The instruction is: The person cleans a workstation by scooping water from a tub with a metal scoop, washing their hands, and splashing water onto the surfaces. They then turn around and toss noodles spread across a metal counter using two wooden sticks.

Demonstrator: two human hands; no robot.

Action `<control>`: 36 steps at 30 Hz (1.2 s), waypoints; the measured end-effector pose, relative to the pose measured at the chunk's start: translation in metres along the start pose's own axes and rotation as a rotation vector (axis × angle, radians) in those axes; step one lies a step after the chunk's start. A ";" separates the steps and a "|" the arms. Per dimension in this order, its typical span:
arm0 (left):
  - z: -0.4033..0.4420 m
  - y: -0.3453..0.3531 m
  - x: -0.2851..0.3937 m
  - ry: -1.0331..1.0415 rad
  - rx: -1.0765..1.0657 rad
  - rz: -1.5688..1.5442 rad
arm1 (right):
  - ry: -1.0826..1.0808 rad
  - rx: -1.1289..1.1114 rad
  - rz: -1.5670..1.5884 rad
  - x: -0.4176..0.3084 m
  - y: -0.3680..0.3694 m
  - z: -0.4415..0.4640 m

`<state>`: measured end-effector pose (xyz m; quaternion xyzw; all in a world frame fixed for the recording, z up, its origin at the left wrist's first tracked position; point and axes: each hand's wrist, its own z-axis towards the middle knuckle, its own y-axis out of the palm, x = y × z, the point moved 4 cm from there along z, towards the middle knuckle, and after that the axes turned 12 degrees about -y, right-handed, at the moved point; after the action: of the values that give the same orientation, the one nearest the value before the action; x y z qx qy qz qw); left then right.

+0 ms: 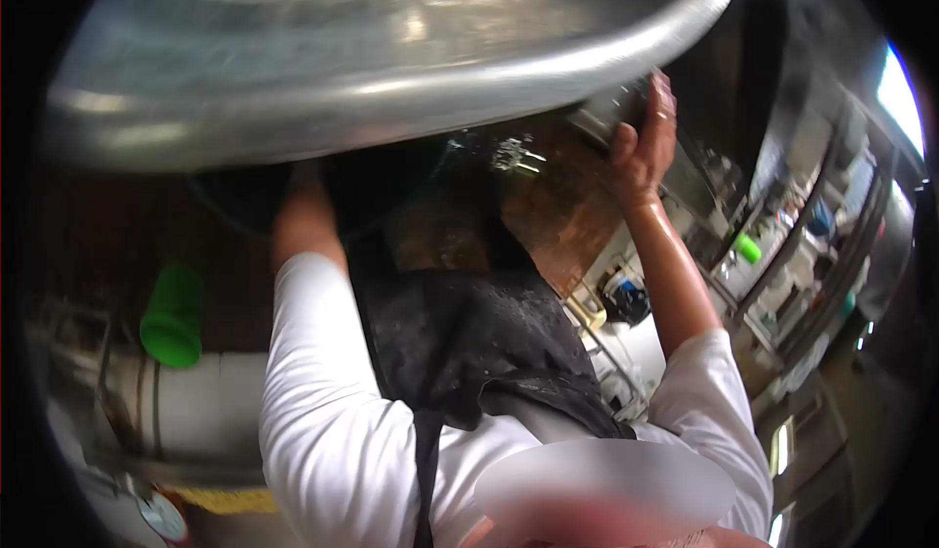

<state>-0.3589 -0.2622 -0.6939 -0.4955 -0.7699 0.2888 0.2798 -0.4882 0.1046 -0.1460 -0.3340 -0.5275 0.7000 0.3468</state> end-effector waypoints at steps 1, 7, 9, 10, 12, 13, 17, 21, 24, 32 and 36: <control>0.005 0.004 -0.001 0.056 0.036 0.010 | 0.014 0.015 0.015 -0.001 -0.001 0.002; -0.050 -0.003 -0.026 0.497 0.532 -0.129 | 0.051 -0.024 0.003 0.014 -0.006 -0.010; -0.090 -0.055 -0.030 -0.262 0.134 -0.894 | 0.053 -0.024 0.020 0.015 -0.008 -0.013; -0.124 -0.072 -0.020 -0.673 -0.096 -1.232 | 0.085 -0.038 0.040 0.015 -0.010 -0.013; -0.179 -0.140 0.001 -0.564 0.005 -1.441 | 0.077 -0.017 0.050 0.007 -0.008 -0.009; -0.204 -0.162 0.003 -0.509 0.059 -1.543 | 0.061 -0.001 0.051 0.005 -0.009 -0.010; -0.269 -0.217 -0.027 -0.452 0.107 -1.717 | 0.013 0.098 0.116 -0.002 -0.014 -0.005; -0.381 -0.295 0.015 -0.491 0.231 -1.556 | -0.032 0.238 0.262 0.004 -0.013 -0.013; -0.450 -0.321 0.042 -0.550 0.215 -1.431 | -0.174 0.306 0.233 0.020 -0.012 -0.045; -0.638 -0.378 0.261 -0.445 0.153 -1.152 | 0.340 0.064 0.306 0.274 -0.031 -0.388; -0.679 -0.389 0.393 -0.220 0.061 -1.037 | 0.362 0.090 -0.429 0.411 -0.159 -0.522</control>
<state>-0.2446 0.0814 0.1034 -0.0084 -0.9300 0.1851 0.3175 -0.2523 0.7457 -0.1485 -0.3186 -0.4840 0.5621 0.5902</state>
